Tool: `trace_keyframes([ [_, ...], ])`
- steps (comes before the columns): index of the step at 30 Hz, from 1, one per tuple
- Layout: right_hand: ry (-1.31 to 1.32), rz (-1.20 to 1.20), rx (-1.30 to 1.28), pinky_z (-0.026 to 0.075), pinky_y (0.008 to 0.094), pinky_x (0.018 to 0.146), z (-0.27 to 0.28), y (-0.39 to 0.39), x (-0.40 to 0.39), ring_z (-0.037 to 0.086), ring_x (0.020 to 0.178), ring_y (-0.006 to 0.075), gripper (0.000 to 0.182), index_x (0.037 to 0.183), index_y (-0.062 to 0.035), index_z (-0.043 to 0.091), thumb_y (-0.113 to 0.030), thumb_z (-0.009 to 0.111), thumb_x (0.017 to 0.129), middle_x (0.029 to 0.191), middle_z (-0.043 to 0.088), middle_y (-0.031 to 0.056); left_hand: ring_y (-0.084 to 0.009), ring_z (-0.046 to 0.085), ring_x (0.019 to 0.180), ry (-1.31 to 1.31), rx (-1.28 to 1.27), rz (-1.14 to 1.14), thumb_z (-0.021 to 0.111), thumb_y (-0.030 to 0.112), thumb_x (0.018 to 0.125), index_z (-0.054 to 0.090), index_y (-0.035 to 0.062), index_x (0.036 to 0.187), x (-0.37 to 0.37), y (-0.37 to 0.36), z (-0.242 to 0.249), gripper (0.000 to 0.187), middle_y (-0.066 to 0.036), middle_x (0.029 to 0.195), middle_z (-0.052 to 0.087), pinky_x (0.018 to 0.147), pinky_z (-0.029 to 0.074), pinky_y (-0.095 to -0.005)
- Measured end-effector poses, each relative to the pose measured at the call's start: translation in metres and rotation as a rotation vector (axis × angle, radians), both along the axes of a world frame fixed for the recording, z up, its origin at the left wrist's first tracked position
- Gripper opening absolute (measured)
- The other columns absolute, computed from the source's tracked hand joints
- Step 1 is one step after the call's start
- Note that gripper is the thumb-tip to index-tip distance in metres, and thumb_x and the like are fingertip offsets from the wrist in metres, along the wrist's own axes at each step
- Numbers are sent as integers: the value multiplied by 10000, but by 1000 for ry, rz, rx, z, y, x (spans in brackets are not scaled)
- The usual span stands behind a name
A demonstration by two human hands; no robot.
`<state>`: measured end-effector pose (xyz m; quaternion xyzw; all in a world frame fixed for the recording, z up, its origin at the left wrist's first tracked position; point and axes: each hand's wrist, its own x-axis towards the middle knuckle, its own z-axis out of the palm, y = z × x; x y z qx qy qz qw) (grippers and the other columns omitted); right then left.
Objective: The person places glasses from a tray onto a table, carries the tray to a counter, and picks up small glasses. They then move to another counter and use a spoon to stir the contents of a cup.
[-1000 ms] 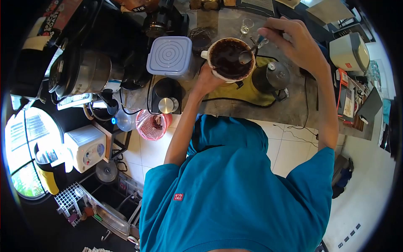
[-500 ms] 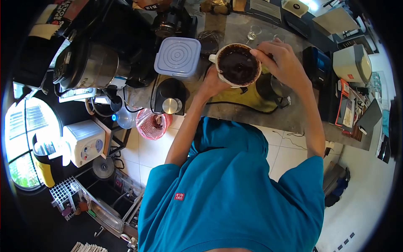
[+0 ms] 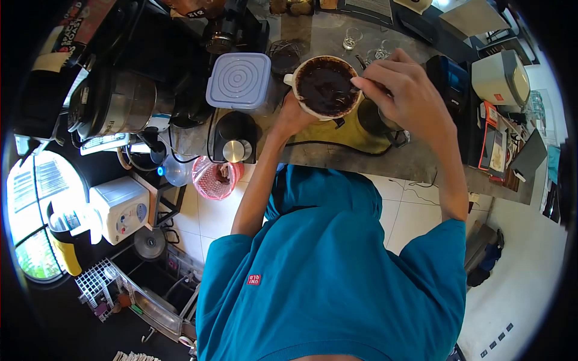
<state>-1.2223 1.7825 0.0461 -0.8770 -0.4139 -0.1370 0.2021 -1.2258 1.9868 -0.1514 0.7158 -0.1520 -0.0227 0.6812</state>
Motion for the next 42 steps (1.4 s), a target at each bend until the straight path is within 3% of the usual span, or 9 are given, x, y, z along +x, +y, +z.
trace_keyframes([
  [7, 15, -29, -5, 453, 357, 784, -33, 6, 7, 615, 676, 272, 192, 808, -34, 643, -199, 667, 903, 788, 689, 100, -209, 630, 1117, 57, -8, 16, 867, 151, 677, 580, 31, 1250, -5, -2, 6, 651, -96, 1218, 659, 981, 503, -339],
  [16, 10, -67, 108, 427, 367, 709, -2, -1, 2, 525, 597, 300, 206, 781, -34, 632, -198, 685, 894, 697, 628, 103, -216, 626, 1133, 13, 8, 48, 876, 165, 661, 574, 35, 1255, -3, -2, 4, 678, -97, 1210, 661, 991, 499, -347],
  [22, 21, -45, 120, 430, 371, 702, 7, 2, -11, 531, 597, 304, 218, 750, -34, 597, -176, 685, 889, 681, 616, 108, -219, 628, 1126, -8, 76, 1, 893, 171, 631, 565, 38, 1263, 1, 0, -5, 724, -94, 1220, 655, 990, 497, -345],
  [31, 70, -80, 92, 447, 376, 725, -33, 12, -2, 551, 591, 310, 225, 737, -42, 571, -163, 672, 898, 666, 619, 120, -201, 639, 1091, 40, 5, 55, 888, 154, 640, 582, 43, 1240, -7, -2, 16, 682, -85, 1181, 670, 965, 508, -335],
  [42, 57, -128, 195, 433, 350, 696, 5, 5, -14, 524, 576, 280, 220, 729, -40, 577, -157, 687, 879, 634, 580, 101, -205, 638, 1099, -6, 5, 57, 899, 152, 625, 588, 39, 1237, -5, -4, 9, 696, -89, 1177, 672, 966, 509, -341],
])
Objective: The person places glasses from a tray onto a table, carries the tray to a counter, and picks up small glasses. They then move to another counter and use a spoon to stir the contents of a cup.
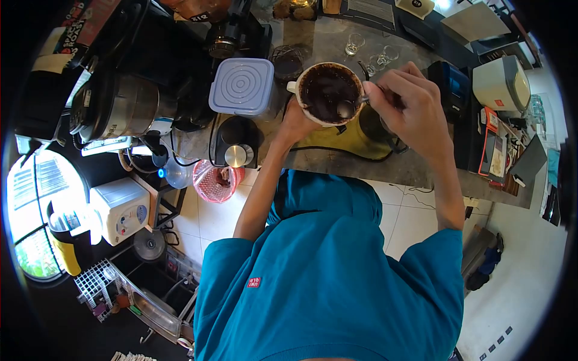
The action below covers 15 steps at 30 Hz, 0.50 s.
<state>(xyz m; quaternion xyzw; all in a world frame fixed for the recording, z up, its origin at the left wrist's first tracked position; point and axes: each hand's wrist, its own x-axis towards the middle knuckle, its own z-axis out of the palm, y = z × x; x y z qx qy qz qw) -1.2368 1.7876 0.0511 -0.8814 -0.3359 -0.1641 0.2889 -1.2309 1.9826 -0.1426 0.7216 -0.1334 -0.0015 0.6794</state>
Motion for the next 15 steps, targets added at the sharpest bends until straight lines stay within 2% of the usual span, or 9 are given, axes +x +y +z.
trace_keyframes([
  [2, -14, 32, -18, 430, 348, 689, 3, 2, -2, 523, 571, 277, 215, 732, -39, 578, -153, 687, 877, 630, 578, 96, -205, 639, 1098, -7, -98, 13, 904, 152, 616, 587, 37, 1233, -2, -1, 6, 704, -90, 1175, 673, 963, 510, -342],
  [5, -12, 16, -6, 428, 348, 684, -8, 6, -4, 520, 565, 278, 235, 714, -37, 558, -151, 684, 877, 624, 573, 91, -201, 639, 1095, -7, 23, 9, 907, 161, 616, 583, 38, 1235, -2, 1, 7, 709, -91, 1177, 671, 960, 511, -343],
  [11, 79, 3, 20, 419, 351, 670, -48, 11, 1, 493, 538, 282, 281, 680, -40, 514, -147, 682, 879, 608, 554, 94, -197, 642, 1078, 45, -44, -3, 899, 165, 631, 588, 33, 1225, -4, 1, 9, 683, -89, 1183, 666, 957, 512, -346],
  [15, 126, -44, 89, 415, 344, 658, -53, 11, -1, 473, 530, 280, 279, 679, -41, 521, -140, 679, 886, 610, 552, 91, -201, 643, 1077, 21, -43, -14, 892, 159, 639, 592, 35, 1224, 0, 1, -2, 669, -91, 1182, 667, 957, 511, -348],
])
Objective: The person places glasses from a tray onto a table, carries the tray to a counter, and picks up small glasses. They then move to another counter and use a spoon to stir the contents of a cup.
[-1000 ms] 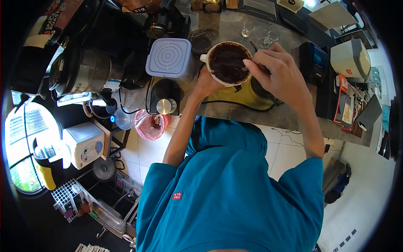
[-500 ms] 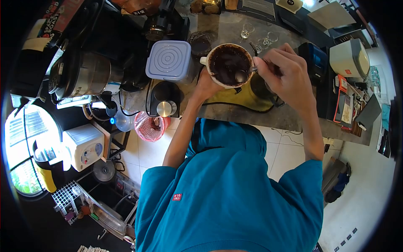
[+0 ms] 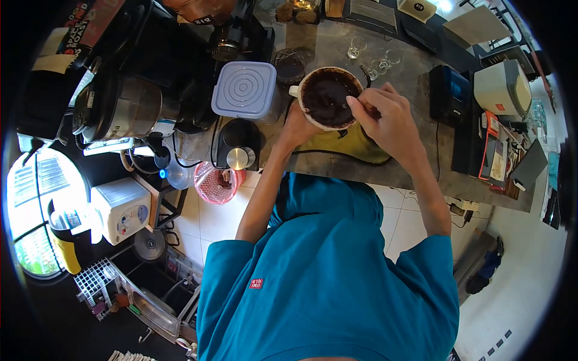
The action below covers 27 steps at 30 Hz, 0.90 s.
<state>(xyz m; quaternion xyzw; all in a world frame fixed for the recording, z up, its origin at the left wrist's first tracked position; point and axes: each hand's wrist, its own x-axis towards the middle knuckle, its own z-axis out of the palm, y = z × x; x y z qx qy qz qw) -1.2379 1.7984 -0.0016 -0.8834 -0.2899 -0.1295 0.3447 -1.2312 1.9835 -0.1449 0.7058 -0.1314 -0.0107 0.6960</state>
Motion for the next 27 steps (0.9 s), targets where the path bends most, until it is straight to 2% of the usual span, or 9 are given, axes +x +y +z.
trace_keyframes([
  [7, -138, 77, -23, 432, 338, 671, 36, -12, 0, 498, 549, 258, 183, 767, -33, 628, -155, 730, 858, 658, 606, 82, -214, 634, 1102, 32, 33, -6, 890, 159, 642, 577, 34, 1245, 1, 0, 3, 691, -99, 1194, 661, 969, 501, -344],
  [11, -179, 112, -38, 442, 343, 676, 51, -15, -4, 515, 579, 245, 186, 775, -36, 640, -168, 754, 838, 680, 623, 74, -219, 623, 1121, -31, 52, 22, 895, 161, 638, 567, 35, 1259, -3, -1, 9, 714, -99, 1208, 655, 985, 490, -350],
  [13, -185, 216, -91, 454, 346, 680, 55, -18, -6, 532, 623, 239, 182, 780, -46, 643, -173, 762, 831, 702, 629, 68, -218, 626, 1117, -21, 78, 10, 898, 162, 635, 567, 35, 1262, -2, 1, 6, 720, -98, 1206, 657, 981, 493, -351],
  [19, -141, 271, -148, 460, 339, 720, 27, -9, 0, 561, 661, 244, 186, 808, -50, 652, -212, 727, 862, 739, 638, 81, -207, 641, 1086, 49, 81, -24, 900, 153, 642, 571, 35, 1255, -4, 3, 5, 706, -93, 1185, 667, 960, 508, -353],
  [24, -136, 222, -161, 454, 341, 747, 1, -8, 14, 597, 674, 249, 204, 823, -29, 661, -220, 706, 879, 785, 679, 96, -196, 651, 1059, 99, 11, -34, 881, 132, 670, 595, 30, 1221, -5, 1, 5, 630, -89, 1160, 679, 931, 524, -344],
  [27, -137, 176, -119, 455, 336, 748, 5, -12, 13, 608, 674, 246, 193, 841, -20, 672, -206, 710, 875, 804, 697, 104, -191, 656, 1046, 83, -45, -5, 868, 122, 685, 612, 26, 1200, -4, 1, -3, 583, -85, 1144, 687, 914, 531, -338],
])
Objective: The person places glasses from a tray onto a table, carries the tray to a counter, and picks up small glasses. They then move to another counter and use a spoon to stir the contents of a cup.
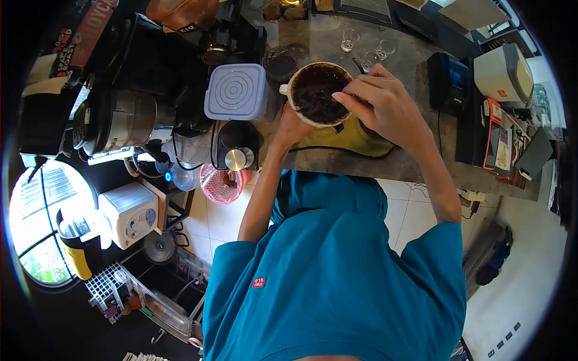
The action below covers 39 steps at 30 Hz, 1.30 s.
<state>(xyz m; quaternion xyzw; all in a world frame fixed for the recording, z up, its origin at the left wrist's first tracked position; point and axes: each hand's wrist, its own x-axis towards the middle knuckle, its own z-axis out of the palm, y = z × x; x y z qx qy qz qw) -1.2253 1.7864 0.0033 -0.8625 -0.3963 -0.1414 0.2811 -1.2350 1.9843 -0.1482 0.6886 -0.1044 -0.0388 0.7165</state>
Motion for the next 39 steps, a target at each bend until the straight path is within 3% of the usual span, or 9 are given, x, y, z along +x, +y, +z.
trace_keyframes([
  [6, -39, -19, 37, 466, 312, 743, 23, -5, -13, 590, 655, 229, 167, 845, -35, 683, -195, 727, 865, 797, 700, 102, -194, 663, 1029, 6, 97, -28, 864, 124, 690, 613, 32, 1205, 0, 0, 4, 580, -85, 1133, 692, 905, 533, -340],
  [10, -28, 27, 52, 471, 315, 757, 31, -2, -24, 572, 673, 229, 161, 833, -56, 678, -205, 715, 882, 805, 692, 100, -195, 667, 1020, -123, 160, 30, 865, 131, 688, 618, 32, 1193, -2, 1, -2, 571, -93, 1125, 694, 888, 534, -338],
  [17, -25, 46, -12, 447, 330, 724, 5, 8, -17, 573, 668, 227, 168, 806, -49, 661, -192, 698, 886, 791, 684, 90, -193, 672, 997, -84, 159, 32, 841, 129, 714, 622, 20, 1175, -1, 2, -4, 523, -92, 1082, 705, 877, 536, -334],
  [23, 13, -125, 121, 437, 349, 706, 5, -3, -6, 580, 604, 258, 188, 795, -19, 659, -178, 693, 889, 694, 641, 114, -196, 662, 1042, -49, 66, 52, 862, 128, 686, 622, 38, 1198, 1, 0, -11, 573, -98, 1141, 690, 905, 528, -337],
  [26, 45, -213, 180, 435, 352, 714, 10, -10, -1, 547, 570, 271, 211, 788, -9, 652, -184, 685, 901, 641, 590, 133, -207, 654, 1075, -145, 127, 78, 869, 124, 676, 612, 41, 1222, -1, -1, -6, 609, -99, 1175, 679, 937, 519, -341],
  [29, 80, -312, 198, 416, 351, 634, 4, -15, 6, 471, 512, 265, 230, 795, 5, 642, -189, 674, 913, 592, 534, 139, -215, 646, 1097, -98, 133, 45, 871, 124, 674, 598, 30, 1239, -1, -1, 3, 635, -99, 1193, 671, 962, 510, -343],
  [34, 374, -403, 365, 303, 325, 480, -39, -13, 14, 366, 471, 147, 335, 743, 33, 596, -236, 663, 931, 535, 419, 108, -206, 642, 1104, -139, 144, 42, 868, 124, 677, 601, 21, 1231, -1, 0, -4, 623, -102, 1195, 671, 965, 503, -339],
  [39, 632, -392, 572, 289, 285, 482, -65, -17, 22, 371, 505, 69, 396, 672, 18, 572, -264, 652, 940, 525, 420, 20, -203, 647, 1089, -119, 135, 81, 859, 112, 683, 602, 21, 1223, 0, 0, -9, 605, -111, 1182, 675, 950, 506, -339],
])
